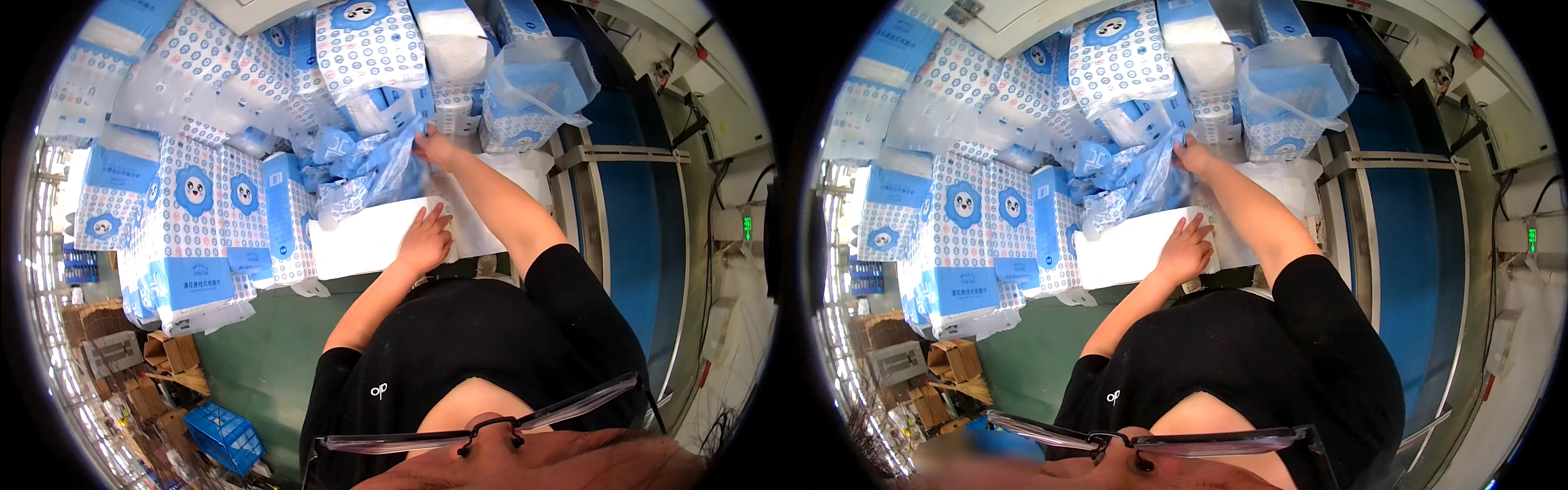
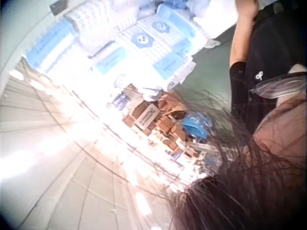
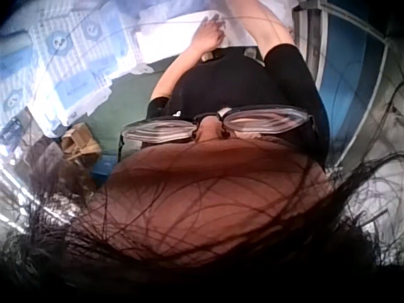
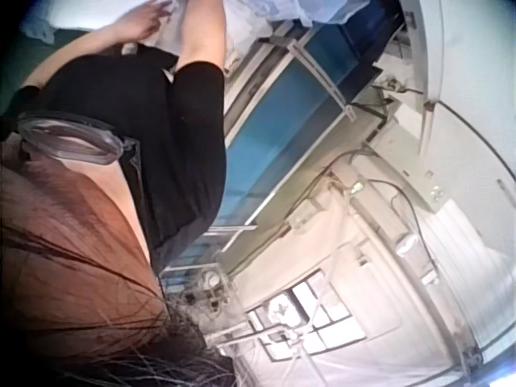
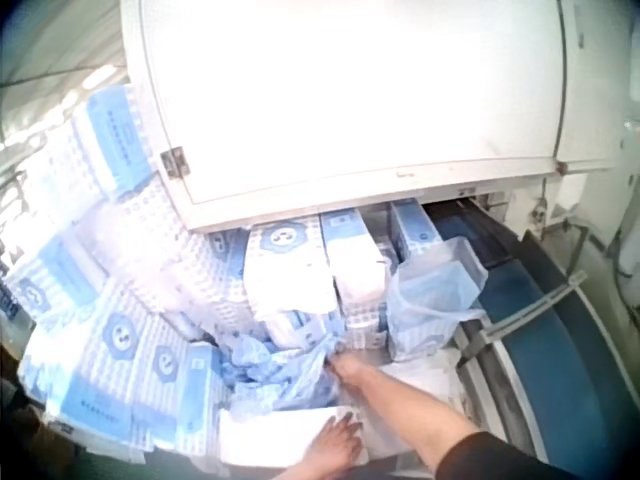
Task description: The person removes wrapped tissue packs from large plastic bundles, tears open the blue plastic packaging, and places the inner stacks of white tissues onto a blue conveyor belt.
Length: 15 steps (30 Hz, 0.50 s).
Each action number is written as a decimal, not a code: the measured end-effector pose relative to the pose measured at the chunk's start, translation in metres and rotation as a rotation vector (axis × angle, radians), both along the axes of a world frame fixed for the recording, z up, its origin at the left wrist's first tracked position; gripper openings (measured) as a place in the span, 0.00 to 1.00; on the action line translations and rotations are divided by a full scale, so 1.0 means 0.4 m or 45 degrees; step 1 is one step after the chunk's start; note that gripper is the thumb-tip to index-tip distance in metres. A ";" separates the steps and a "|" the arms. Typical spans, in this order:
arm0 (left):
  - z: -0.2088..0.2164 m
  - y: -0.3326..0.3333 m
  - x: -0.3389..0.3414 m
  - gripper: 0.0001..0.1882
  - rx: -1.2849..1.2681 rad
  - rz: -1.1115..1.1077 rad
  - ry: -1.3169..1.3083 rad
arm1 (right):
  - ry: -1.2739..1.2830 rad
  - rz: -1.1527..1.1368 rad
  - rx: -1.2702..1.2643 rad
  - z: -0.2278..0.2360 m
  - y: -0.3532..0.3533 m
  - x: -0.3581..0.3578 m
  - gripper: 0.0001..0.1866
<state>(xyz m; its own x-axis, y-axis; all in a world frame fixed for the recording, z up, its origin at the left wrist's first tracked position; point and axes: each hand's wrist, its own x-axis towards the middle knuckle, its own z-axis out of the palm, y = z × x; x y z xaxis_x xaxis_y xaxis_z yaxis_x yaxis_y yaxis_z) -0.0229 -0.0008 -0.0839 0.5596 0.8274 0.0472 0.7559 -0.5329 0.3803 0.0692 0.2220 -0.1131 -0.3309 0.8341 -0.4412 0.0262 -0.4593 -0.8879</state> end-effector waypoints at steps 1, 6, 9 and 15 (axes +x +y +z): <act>-0.002 0.004 0.001 0.14 -0.029 -0.010 0.062 | -0.316 0.137 0.097 -0.007 0.000 0.020 0.34; 0.003 -0.014 -0.001 0.57 -0.031 0.606 0.140 | -1.004 0.002 0.927 0.069 -0.144 0.200 0.35; 0.026 0.001 -0.006 0.57 -0.165 0.615 0.159 | -0.609 0.061 0.160 0.001 -0.291 0.301 0.29; 0.036 0.021 -0.025 0.48 -0.331 0.539 -0.001 | -0.328 0.199 -0.227 -0.019 -0.454 0.216 0.23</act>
<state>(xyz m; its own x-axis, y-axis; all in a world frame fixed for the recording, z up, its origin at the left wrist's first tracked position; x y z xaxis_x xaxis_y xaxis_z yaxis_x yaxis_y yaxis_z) -0.0330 0.0076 -0.0695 0.1720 0.9665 -0.1904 0.8851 -0.0668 0.4605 0.1555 0.0405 -0.1207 -0.3075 0.6847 -0.6608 0.3209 -0.5791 -0.7494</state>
